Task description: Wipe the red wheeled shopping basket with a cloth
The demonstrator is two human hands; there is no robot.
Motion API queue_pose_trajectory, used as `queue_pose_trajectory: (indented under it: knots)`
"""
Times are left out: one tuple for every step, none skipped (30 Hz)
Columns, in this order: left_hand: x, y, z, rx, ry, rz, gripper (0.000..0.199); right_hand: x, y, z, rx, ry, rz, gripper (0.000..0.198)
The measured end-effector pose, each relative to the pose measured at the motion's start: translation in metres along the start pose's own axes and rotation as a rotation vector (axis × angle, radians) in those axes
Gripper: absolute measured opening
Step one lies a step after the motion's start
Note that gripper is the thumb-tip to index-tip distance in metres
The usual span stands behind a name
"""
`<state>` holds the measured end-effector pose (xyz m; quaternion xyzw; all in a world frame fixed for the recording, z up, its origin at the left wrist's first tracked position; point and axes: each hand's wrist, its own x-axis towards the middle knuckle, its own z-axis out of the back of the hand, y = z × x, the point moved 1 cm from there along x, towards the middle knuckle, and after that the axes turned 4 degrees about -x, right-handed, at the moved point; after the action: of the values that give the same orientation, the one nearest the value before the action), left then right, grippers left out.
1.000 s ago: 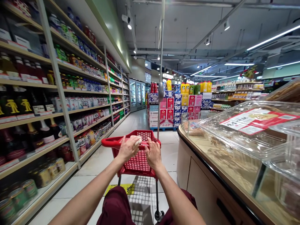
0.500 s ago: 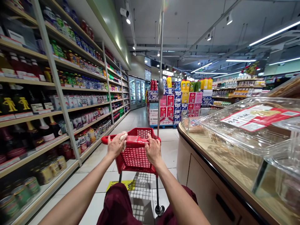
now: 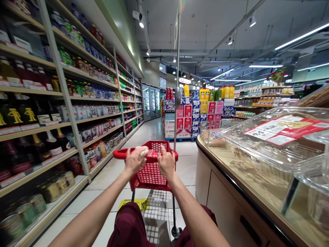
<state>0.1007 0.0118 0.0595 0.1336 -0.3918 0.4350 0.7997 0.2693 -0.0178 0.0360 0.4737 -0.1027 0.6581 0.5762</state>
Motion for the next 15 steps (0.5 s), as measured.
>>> queue_pose_trajectory:
  knots:
    - [0.001,-0.008,-0.004,-0.005,0.027,-0.091,0.029,0.000,0.001,-0.001,0.000,0.004,-0.003,0.044]
    - [0.001,-0.014,-0.007,-0.014,0.051,-0.164,0.030,0.000,0.001,-0.001,0.006,0.008,-0.002,0.044]
    - [0.002,-0.017,-0.008,-0.024,0.067,-0.203,0.031,0.000,0.001,-0.001,0.017,0.014,0.002,0.043]
    - [0.002,-0.014,-0.008,-0.032,0.070,-0.194,0.031,0.000,0.000,0.000,0.031,0.020,0.008,0.043]
    - [0.002,-0.008,-0.006,-0.037,0.059,-0.142,0.031,-0.001,-0.001,0.000,0.047,0.027,0.012,0.043]
    - [0.001,0.001,-0.002,-0.036,0.035,-0.059,0.030,-0.001,-0.001,0.001,0.061,0.031,0.016,0.042]
    - [0.001,0.009,0.001,-0.029,0.000,0.034,0.029,-0.001,-0.001,0.001,0.073,0.035,0.020,0.042]
    - [0.000,0.016,0.003,-0.019,-0.032,0.106,0.029,-0.001,-0.001,0.002,0.077,0.034,0.022,0.042]
    - [-0.001,0.018,0.004,-0.010,-0.052,0.136,0.029,-0.001,0.000,0.001,0.075,0.030,0.021,0.042]
    - [-0.002,0.016,0.003,-0.005,-0.055,0.117,0.029,0.000,0.001,0.001,0.068,0.022,0.020,0.042]
    - [-0.002,0.010,0.001,-0.007,-0.039,0.055,0.029,0.000,0.002,0.000,0.057,0.015,0.021,0.042]
    - [-0.002,0.002,-0.003,-0.015,-0.015,-0.026,0.029,0.000,0.003,-0.001,0.045,0.009,0.025,0.043]
    - [-0.001,-0.006,-0.006,-0.027,0.009,-0.105,0.029,0.000,0.003,-0.002,0.038,0.005,0.032,0.043]
    - [-0.001,-0.011,-0.007,-0.038,0.028,-0.165,0.030,-0.001,0.002,-0.003,0.039,0.004,0.039,0.043]
    - [-0.001,-0.011,-0.007,-0.046,0.035,-0.188,0.030,-0.001,0.001,-0.003,0.047,0.007,0.047,0.042]
